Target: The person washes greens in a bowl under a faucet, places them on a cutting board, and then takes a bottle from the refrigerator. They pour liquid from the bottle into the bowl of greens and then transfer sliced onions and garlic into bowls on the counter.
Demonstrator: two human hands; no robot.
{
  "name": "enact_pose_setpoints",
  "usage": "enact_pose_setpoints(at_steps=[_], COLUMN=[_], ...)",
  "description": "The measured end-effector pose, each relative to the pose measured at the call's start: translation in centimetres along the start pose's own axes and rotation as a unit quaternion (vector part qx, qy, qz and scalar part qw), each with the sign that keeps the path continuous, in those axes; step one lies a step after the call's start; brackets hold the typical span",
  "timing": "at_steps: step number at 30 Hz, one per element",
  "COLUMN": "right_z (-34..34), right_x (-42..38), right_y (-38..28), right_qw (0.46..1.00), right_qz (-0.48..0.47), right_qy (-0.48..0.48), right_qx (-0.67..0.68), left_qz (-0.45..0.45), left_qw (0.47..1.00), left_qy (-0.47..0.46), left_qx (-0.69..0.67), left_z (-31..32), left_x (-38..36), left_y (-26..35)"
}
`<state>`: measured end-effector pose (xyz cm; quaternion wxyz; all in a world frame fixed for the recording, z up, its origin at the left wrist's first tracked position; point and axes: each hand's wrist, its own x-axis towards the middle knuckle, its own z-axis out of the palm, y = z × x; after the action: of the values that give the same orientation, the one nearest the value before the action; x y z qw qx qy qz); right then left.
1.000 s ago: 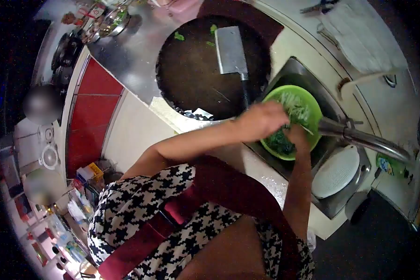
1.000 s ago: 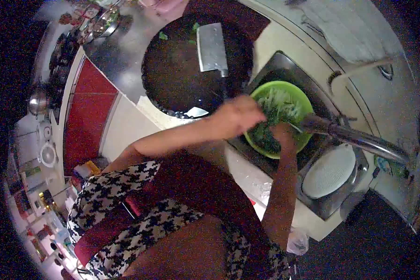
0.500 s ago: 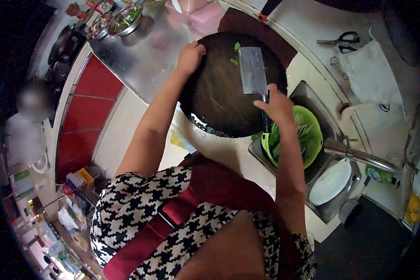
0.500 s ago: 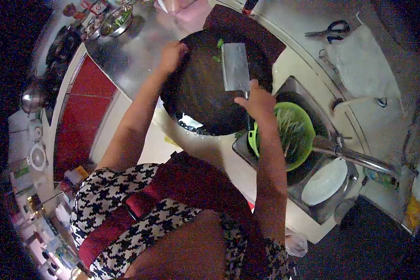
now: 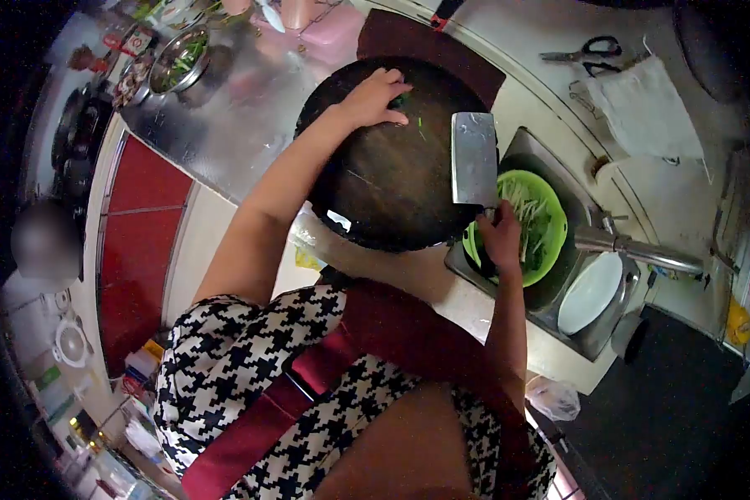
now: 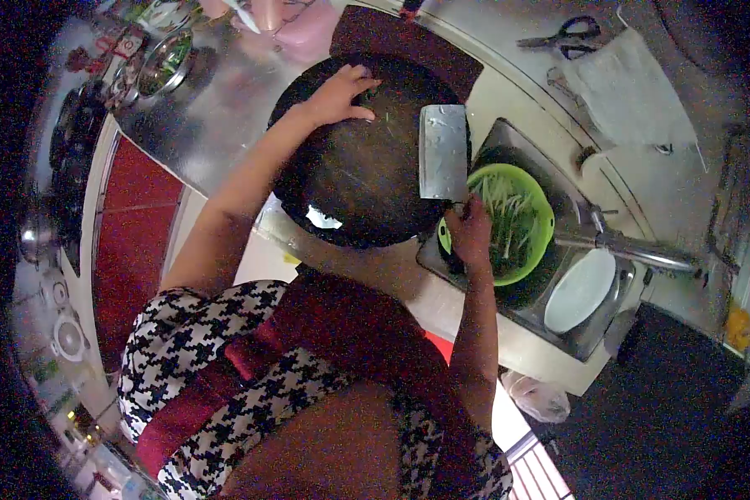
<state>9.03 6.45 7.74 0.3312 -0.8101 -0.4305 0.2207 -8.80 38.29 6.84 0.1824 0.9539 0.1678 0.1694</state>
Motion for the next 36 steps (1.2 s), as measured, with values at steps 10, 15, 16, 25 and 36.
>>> enact_pose_setpoints(at_steps=[10,15,16,25,36], right_z=[0.9,0.3,0.3,-5.6,-9.9], right_x=[-2.1,-5.2,-6.0,-10.3,-6.9], right_y=[-0.7,0.5,1.2,10.5,24.3], right_qw=[0.979,0.906,0.904,0.962,0.982], right_qz=[0.055,0.157,0.138,0.191,0.073], right_qy=[-0.023,0.011,0.037,0.176,-0.056], right_qx=[0.193,0.393,0.403,0.087,-0.167], left_qz=[-0.029,-0.228,-0.223,-0.112,-0.058], left_qw=[0.999,0.92,0.9,0.906,0.964], left_qy=[0.022,0.105,0.088,-0.114,-0.185], left_qx=[0.028,-0.302,-0.363,-0.393,-0.184], left_z=[1.1,2.1,1.7,11.7,21.0], left_x=[-0.9,0.0,0.5,2.8,-2.1], left_y=[2.4,3.7,5.7,25.3,26.7])
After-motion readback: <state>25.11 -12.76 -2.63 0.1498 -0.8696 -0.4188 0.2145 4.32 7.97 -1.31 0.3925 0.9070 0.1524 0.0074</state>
